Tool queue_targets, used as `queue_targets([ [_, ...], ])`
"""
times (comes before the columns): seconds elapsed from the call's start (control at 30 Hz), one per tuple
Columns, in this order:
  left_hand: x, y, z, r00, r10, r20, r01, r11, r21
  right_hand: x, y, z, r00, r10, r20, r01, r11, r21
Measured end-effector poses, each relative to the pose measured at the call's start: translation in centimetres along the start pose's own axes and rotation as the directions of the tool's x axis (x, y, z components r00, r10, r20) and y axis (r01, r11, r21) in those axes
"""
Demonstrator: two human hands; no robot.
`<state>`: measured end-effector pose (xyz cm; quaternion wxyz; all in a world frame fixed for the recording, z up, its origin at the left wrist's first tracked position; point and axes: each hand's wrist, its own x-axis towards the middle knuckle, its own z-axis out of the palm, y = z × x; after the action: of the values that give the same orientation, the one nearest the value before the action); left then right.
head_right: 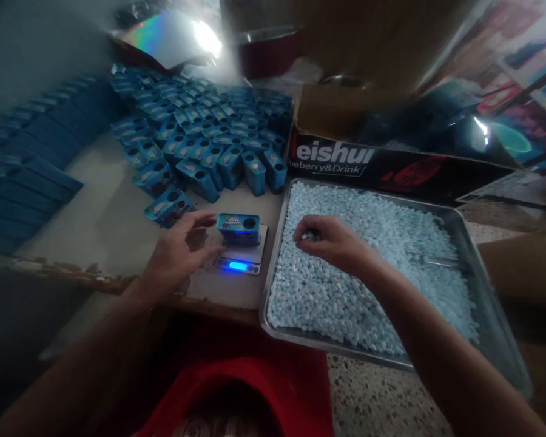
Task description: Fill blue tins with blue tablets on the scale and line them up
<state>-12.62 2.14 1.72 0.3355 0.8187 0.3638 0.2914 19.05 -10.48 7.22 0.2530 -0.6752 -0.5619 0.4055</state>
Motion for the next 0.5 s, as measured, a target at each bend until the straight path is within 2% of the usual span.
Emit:
queue_targets([
  [0.07, 0.1, 0.1, 0.8, 0.998, -0.057, 0.036, 0.061, 0.994, -0.093, 1.3, -1.9, 0.5, 0.996, -0.090, 0.005, 0.089, 0.994, 0.070],
  [0.1, 0.2, 0.0, 0.9, 0.997, -0.067, 0.046, 0.072, 0.991, -0.110, 2.0, -2.9, 0.7, 0.989, -0.151, -0.002, 0.151, 0.987, 0.055],
  [0.2, 0.3, -0.8, 0.7, 0.997, -0.070, 0.020, 0.072, 0.991, -0.109, 4.0, -5.8, 1.6, 0.942, -0.334, -0.009, 0.328, 0.929, -0.172],
  [0.27, 0.3, -1.8, 0.1, 0.998, -0.059, -0.018, 0.057, 0.994, -0.093, 5.1, -7.5, 2.1, 0.918, -0.396, 0.036, 0.383, 0.856, -0.348],
  [0.4, 0.0, -3.5, -1.5, 0.998, -0.006, -0.068, 0.003, 0.999, -0.044, 6.2, -9.8, 2.8, 0.907, -0.376, 0.192, 0.414, 0.706, -0.574],
  [0.5, -0.1, -4.0, -2.5, 0.996, 0.025, -0.082, -0.026, 1.000, -0.004, 6.3, -10.6, 3.1, 0.918, -0.316, 0.241, 0.391, 0.615, -0.685],
])
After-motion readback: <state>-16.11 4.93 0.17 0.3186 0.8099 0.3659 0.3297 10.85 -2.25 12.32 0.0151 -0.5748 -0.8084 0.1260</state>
